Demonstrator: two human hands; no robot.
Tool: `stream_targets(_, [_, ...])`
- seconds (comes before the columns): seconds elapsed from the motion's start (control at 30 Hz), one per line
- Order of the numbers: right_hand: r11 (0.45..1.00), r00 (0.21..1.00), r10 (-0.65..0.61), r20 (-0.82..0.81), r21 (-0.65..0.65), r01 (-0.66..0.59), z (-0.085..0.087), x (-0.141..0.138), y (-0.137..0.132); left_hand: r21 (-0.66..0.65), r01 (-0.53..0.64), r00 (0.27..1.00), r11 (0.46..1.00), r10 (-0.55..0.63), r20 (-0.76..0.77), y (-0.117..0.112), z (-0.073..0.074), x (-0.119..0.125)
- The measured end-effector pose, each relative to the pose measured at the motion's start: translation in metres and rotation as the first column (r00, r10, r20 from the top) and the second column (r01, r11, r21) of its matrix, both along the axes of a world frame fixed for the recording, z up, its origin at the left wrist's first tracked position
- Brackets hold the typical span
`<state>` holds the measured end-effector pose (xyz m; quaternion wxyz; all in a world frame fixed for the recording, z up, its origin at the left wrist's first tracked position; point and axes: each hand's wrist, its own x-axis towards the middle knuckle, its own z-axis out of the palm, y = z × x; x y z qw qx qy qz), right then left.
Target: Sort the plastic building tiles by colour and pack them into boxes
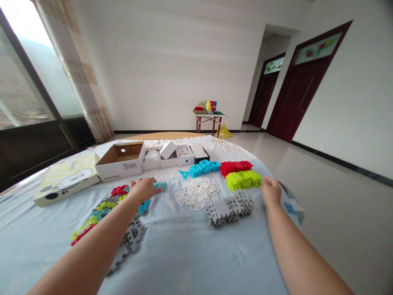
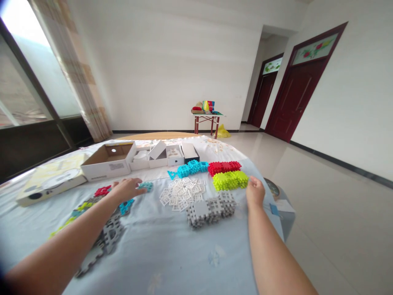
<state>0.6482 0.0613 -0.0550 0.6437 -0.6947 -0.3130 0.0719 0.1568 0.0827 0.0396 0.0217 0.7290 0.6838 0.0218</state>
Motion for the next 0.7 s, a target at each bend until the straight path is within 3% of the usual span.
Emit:
stream_targets(0.1, [1.000, 1.000, 0.020, -0.002, 0.014, -0.020, -0.001, -0.001, 0.002, -0.064, 0.091, 0.994, 0.994, -0.094, -0.047, 0.005, -0.002, 0.001])
stream_targets(0.3, [0.997, 0.998, 0.061, -0.018, 0.042, -0.060, -0.009, 0.004, 0.010, -0.148, 0.154, 0.985, 0.977, -0.165, -0.060, 0.017, 0.005, -0.002])
stream_targets(0.47, [0.997, 0.998, 0.065, -0.021, 0.050, -0.063, -0.014, 0.007, 0.014, -0.108, 0.156, 0.988, 0.982, -0.154, 0.026, 0.029, 0.006, 0.001])
stream_targets(0.6, [0.996, 0.997, 0.070, -0.018, 0.061, -0.068, -0.014, 0.007, 0.015, -0.024, 0.165, 0.966, 0.986, -0.156, 0.206, 0.039, 0.014, 0.036])
stream_targets(0.7, [0.997, 0.998, 0.063, -0.022, 0.056, -0.061, -0.014, 0.009, 0.015, 0.072, 0.181, 0.957, 0.981, -0.193, 0.216, 0.049, 0.024, 0.079])
